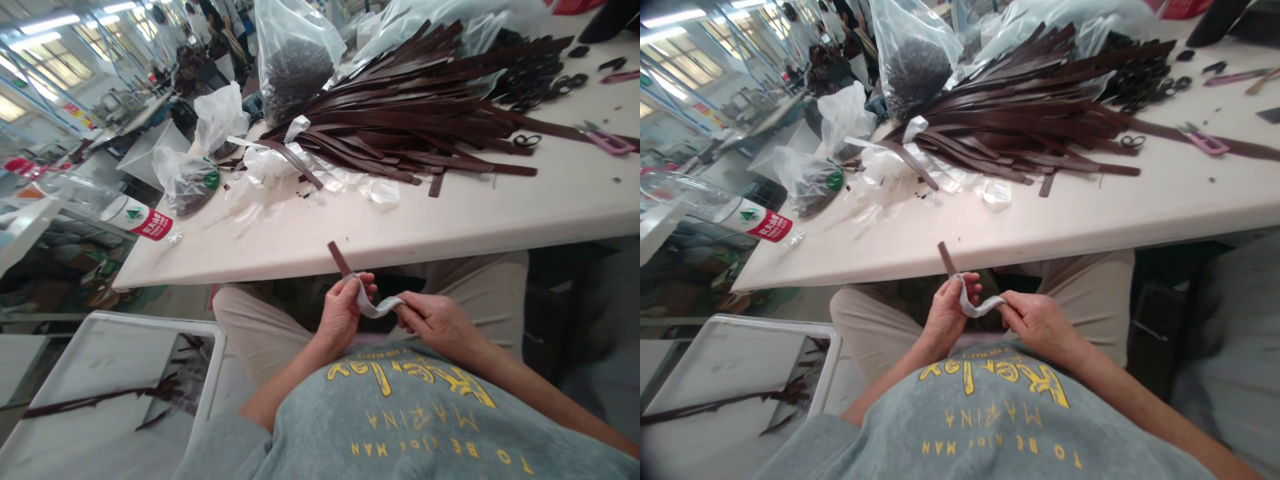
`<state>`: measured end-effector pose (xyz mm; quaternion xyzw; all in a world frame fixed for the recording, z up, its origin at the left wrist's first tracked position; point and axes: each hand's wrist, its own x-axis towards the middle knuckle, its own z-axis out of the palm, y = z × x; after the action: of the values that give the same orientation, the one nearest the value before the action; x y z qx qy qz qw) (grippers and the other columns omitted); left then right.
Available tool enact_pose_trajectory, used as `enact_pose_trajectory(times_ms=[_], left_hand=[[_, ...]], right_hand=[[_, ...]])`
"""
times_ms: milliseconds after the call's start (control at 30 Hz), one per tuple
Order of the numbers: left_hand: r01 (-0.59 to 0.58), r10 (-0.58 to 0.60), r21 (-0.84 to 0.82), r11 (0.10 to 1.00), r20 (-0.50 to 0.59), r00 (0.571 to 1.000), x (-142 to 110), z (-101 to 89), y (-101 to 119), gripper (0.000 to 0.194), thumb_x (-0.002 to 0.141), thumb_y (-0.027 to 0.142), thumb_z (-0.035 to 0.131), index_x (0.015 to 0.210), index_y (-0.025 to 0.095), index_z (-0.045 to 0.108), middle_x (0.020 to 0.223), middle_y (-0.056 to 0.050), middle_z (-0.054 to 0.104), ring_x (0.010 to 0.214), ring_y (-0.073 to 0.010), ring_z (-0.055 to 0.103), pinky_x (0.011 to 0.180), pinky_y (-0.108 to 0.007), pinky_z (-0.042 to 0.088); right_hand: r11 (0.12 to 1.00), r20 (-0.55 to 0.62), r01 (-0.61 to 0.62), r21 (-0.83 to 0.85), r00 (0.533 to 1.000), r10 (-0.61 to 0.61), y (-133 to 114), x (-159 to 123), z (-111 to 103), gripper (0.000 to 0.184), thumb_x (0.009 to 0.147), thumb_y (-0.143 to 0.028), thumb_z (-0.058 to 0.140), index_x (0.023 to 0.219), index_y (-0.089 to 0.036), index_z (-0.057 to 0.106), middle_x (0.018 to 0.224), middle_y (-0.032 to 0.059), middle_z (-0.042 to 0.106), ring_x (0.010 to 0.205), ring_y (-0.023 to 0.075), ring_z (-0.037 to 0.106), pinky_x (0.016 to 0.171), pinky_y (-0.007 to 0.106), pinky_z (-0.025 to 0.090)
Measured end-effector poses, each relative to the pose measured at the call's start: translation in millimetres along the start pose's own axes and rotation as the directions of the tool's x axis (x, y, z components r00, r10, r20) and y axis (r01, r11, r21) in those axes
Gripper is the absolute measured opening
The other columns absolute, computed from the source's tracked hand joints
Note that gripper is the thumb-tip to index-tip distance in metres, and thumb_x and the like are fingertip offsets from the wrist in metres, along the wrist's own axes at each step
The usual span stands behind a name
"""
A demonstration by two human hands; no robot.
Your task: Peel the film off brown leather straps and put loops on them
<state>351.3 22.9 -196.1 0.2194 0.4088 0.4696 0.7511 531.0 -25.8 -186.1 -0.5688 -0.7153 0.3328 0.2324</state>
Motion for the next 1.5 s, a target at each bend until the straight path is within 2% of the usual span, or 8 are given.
enact_pose_trajectory(times_ms=[167, 333, 500, 767, 967, 1067, 1233, 1500], left_hand=[[-0.128, 0.127, -0.009, 0.992, -0.013, 0.992, 7.9, -3.3, 14.3, 0.031, 0.065, 0.037, 0.086, 0.084, 0.014, 0.075, 0.092, -0.007, 0.076, 0.077, -0.0156, 0.068, 0.077, -0.027, 0.05], [-0.2, 0.2, -0.009, 0.98, 0.0, 0.98, 13.4, -4.6, 26.2, 0.038, 0.076, 0.05, 0.076, 0.094, 0.016, 0.075, 0.098, -0.008, 0.076, 0.085, -0.0177, 0.07, 0.082, -0.03, 0.05], [-0.254, 0.253, -0.013, 0.967, -0.047, 0.966, 24.7, -11.4, 45.3, 0.024, 0.078, 0.038, 0.076, 0.08, 0.015, 0.075, 0.088, -0.006, 0.076, 0.079, -0.0139, 0.068, 0.076, -0.024, 0.048], [-0.19, 0.186, -0.085, 0.978, -0.057, 0.981, 33.7, -18.2, 47.4, 0.025, 0.078, 0.04, 0.076, 0.081, 0.015, 0.075, 0.087, -0.006, 0.076, 0.078, -0.013, 0.069, 0.072, -0.022, 0.049], [-0.136, 0.136, -0.034, 0.99, -0.004, 0.991, 26.9, 2.3, 22.8, 0.029, 0.079, 0.044, 0.074, 0.087, 0.015, 0.075, 0.096, -0.007, 0.076, 0.087, -0.016, 0.069, 0.076, -0.025, 0.049], [-0.139, 0.138, 0.044, 0.989, 0.019, 0.99, 23.6, 2.6, 19.2, 0.034, 0.08, 0.047, 0.073, 0.091, 0.015, 0.075, 0.1, -0.008, 0.075, 0.087, -0.0162, 0.068, 0.078, -0.027, 0.049], [-0.241, 0.257, 0.263, 0.934, -0.024, 0.966, 26.7, -22.6, 36.2, 0.037, 0.074, 0.048, 0.077, 0.093, 0.016, 0.076, 0.073, 0.0, 0.069, 0.062, -0.008, 0.059, 0.06, -0.02, 0.047], [-0.191, 0.189, 0.391, 0.901, 0.043, 0.981, 21.6, -16.3, 16.7, 0.045, 0.071, 0.031, 0.08, 0.112, 0.017, 0.067, 0.064, 0.006, 0.061, 0.056, -0.007, 0.054, 0.058, -0.02, 0.045]], right_hand=[[0.999, 0.092, -0.001, 0.032, 0.996, -0.002, -3.8, 2.5, -3.8, 0.035, 0.092, -0.038, 0.054, 0.122, -0.021, 0.058, 0.101, 0.0053, 0.073, 0.085, 0.0205, 0.068, 0.072, 0.029, 0.048], [1.0, 0.109, -0.014, -0.025, 0.994, 0.016, -14.5, 15.1, 1.8, 0.03, 0.095, -0.04, 0.043, 0.078, -0.022, 0.058, 0.07, 0.0027, 0.068, 0.063, 0.017, 0.062, 0.06, 0.027, 0.042], [0.998, 0.215, -0.068, 0.011, 0.974, 0.064, -12.2, 11.7, -6.2, 0.035, 0.094, -0.042, 0.039, 0.068, -0.022, 0.054, 0.064, 0.0014, 0.065, 0.059, 0.0162, 0.059, 0.06, 0.027, 0.04], [0.961, 0.345, -0.277, 0.029, 0.905, 0.25, 36.0, -38.0, -40.6, 0.043, 0.094, -0.048, 0.04, 0.064, -0.022, 0.057, 0.06, 0.0019, 0.065, 0.055, 0.0179, 0.06, 0.057, 0.029, 0.043], [0.98, 0.105, -0.178, 0.093, 0.98, 0.168, -1.5, 0.3, -26.3, 0.035, 0.092, -0.042, 0.05, 0.117, -0.021, 0.064, 0.101, 0.0061, 0.075, 0.086, 0.0221, 0.069, 0.073, 0.031, 0.05], [0.975, 0.036, -0.125, 0.182, 0.992, 0.121, -24.6, 25.9, -12.1, 0.033, 0.095, -0.04, 0.046, 0.113, -0.02, 0.065, 0.085, 0.0028, 0.073, 0.069, 0.0166, 0.067, 0.063, 0.027, 0.048], [0.98, 0.137, -0.11, 0.166, 0.987, 0.088, -22.3, 35.3, -18.8, 0.029, 0.094, -0.037, 0.045, 0.09, -0.019, 0.067, 0.058, -0.0033, 0.061, 0.046, 0.0118, 0.055, 0.05, 0.024, 0.04], [0.993, -0.105, -0.023, -0.12, 0.994, 0.011, -8.4, 31.8, -21.2, 0.025, 0.088, -0.036, 0.06, 0.105, -0.021, 0.068, 0.089, 0.003, 0.074, 0.077, 0.0196, 0.067, 0.068, 0.03, 0.048]])
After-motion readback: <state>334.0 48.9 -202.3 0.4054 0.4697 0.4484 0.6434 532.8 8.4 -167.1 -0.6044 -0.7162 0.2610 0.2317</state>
